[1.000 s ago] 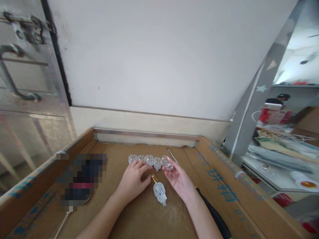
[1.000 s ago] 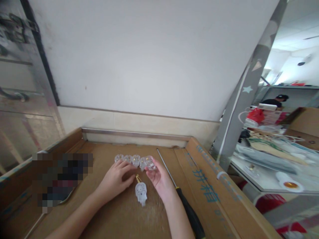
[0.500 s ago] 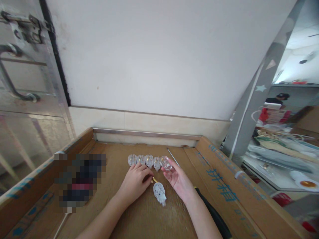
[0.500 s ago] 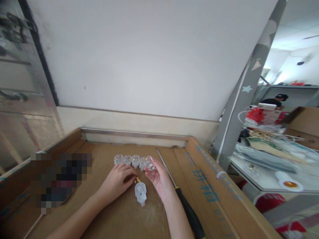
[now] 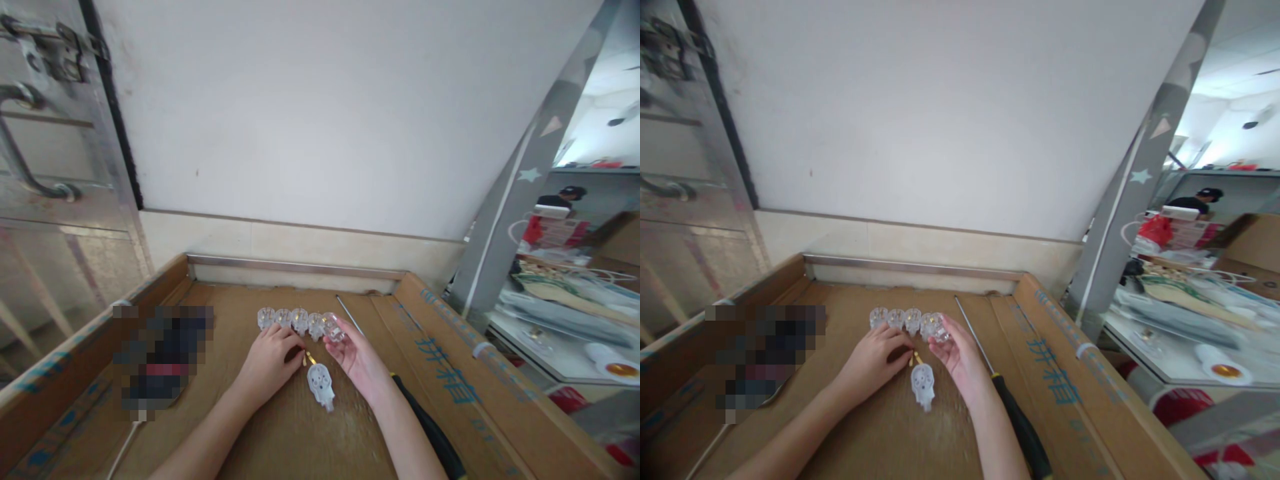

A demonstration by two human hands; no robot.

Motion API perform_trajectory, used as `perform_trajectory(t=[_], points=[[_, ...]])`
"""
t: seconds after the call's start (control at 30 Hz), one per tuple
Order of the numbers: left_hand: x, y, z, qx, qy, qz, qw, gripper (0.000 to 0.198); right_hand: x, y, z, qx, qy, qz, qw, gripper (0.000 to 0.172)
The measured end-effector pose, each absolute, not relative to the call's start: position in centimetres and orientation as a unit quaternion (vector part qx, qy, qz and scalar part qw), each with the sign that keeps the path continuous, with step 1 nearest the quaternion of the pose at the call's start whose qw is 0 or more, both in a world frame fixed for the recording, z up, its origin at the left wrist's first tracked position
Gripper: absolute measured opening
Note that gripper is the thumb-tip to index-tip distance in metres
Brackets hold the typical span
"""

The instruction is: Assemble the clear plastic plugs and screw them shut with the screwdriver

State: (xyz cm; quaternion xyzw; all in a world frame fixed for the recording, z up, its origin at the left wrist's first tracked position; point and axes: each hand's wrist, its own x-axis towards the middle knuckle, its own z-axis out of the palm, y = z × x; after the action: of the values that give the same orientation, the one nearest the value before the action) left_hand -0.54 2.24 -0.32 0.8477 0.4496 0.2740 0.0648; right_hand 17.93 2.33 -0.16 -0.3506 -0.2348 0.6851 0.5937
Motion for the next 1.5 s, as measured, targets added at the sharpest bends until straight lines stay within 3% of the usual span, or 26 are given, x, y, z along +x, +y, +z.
perform_trajectory(t=[0.37, 0.6, 0.83, 1.5], points=[[-0.7, 2.2, -0.1, 0.807, 0.441, 0.383, 0.085, 0.004, 17.4, 2.0, 0.1, -0.363, -0.276, 0.674, 0.581, 0.041], [-0.2, 1.6, 0.4, 0.797, 0.400, 0.451, 0.014, 0.011, 16.9, 1.5, 0.9, -0.359, -0.302, 0.690, 0.551, 0.043], [0.1, 1.4, 0.7, 0.827, 0.369, 0.424, -0.009, 0.012, 16.8, 1.5, 0.9, -0.374, -0.314, 0.692, 0.531, 0.047], [-0.1, 1.3, 0.4, 0.841, 0.366, 0.398, -0.014, 0.019, 16.5, 1.7, 0.3, -0.351, -0.314, 0.696, 0.542, 0.035]])
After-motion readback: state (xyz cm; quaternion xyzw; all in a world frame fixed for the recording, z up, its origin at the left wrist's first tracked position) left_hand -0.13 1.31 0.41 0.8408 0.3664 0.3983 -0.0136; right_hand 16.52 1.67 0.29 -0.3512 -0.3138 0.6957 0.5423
